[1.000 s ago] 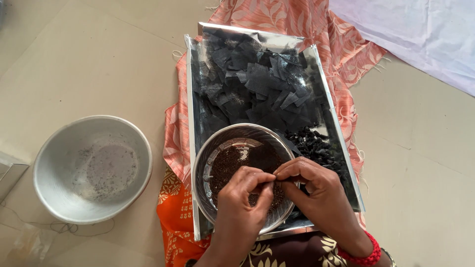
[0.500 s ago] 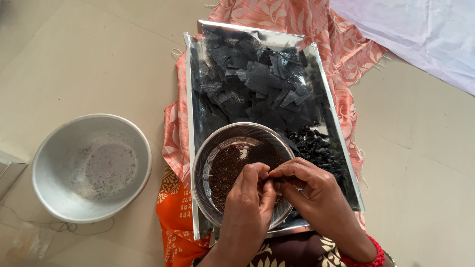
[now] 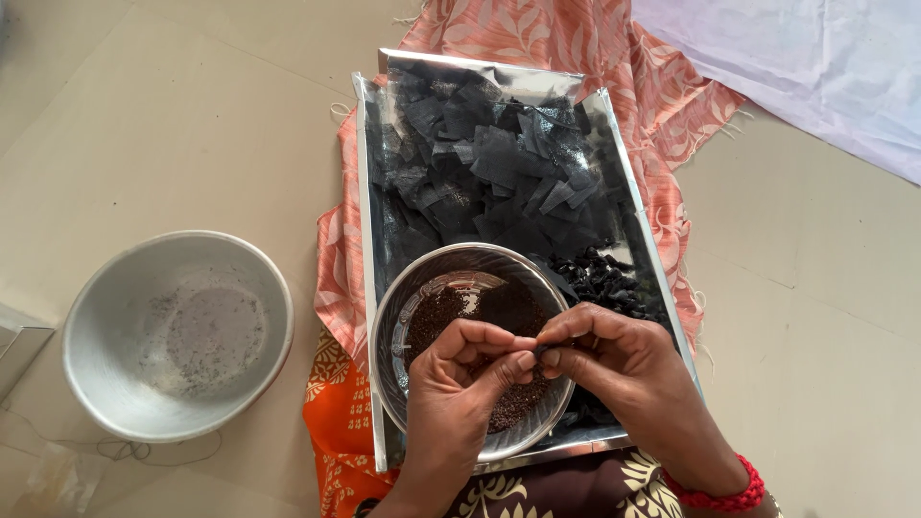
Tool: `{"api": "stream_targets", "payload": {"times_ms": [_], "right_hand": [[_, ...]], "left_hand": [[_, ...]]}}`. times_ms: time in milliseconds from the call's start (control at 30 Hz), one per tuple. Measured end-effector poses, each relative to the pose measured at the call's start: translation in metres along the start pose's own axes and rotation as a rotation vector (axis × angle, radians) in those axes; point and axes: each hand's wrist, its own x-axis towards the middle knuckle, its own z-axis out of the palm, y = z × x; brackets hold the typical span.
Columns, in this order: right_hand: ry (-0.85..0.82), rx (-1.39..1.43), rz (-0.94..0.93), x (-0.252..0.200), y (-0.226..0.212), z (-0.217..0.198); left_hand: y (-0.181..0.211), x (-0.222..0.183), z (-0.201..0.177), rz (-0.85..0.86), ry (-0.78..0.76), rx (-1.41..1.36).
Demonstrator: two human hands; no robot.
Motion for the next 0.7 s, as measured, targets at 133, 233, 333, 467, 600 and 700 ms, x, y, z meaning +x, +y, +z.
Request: {"api": "stream_targets", "payload": {"times_ms": [133,233,333,467,600,700], "right_hand": [[-0.005,-0.087,-0.018,0.001,-0.001,0.001],[-0.06,-0.133,-0.046,0.001,-0.003,-0.001],[-0.107,-0.108,-0.066,0.002,0.0,-0.003],[-0.112,-0.052,0.03,0.004,-0.008,0.002],[-0.094,-0.099,0.035,0.004,0.004,-0.003],[-0.086,-0.051,0.053,0.005,-0.003,-0.003]], "left_hand": [[0.0,0.0,-0.004,-0.005,-0.045,-0.023],[0.002,-0.001,0.0,-0.052,-0.018,-0.024],[0.001,-0.004,0.003,-0.042,0.026,0.201],[-0.002,-0.005,0.005,0.133,0.013,0.362],[0.008,-0.005,0.01,0.193,-0.011,0.567],[0.017,-0.001,0.012,-0.006,-0.045,0.321]]}}
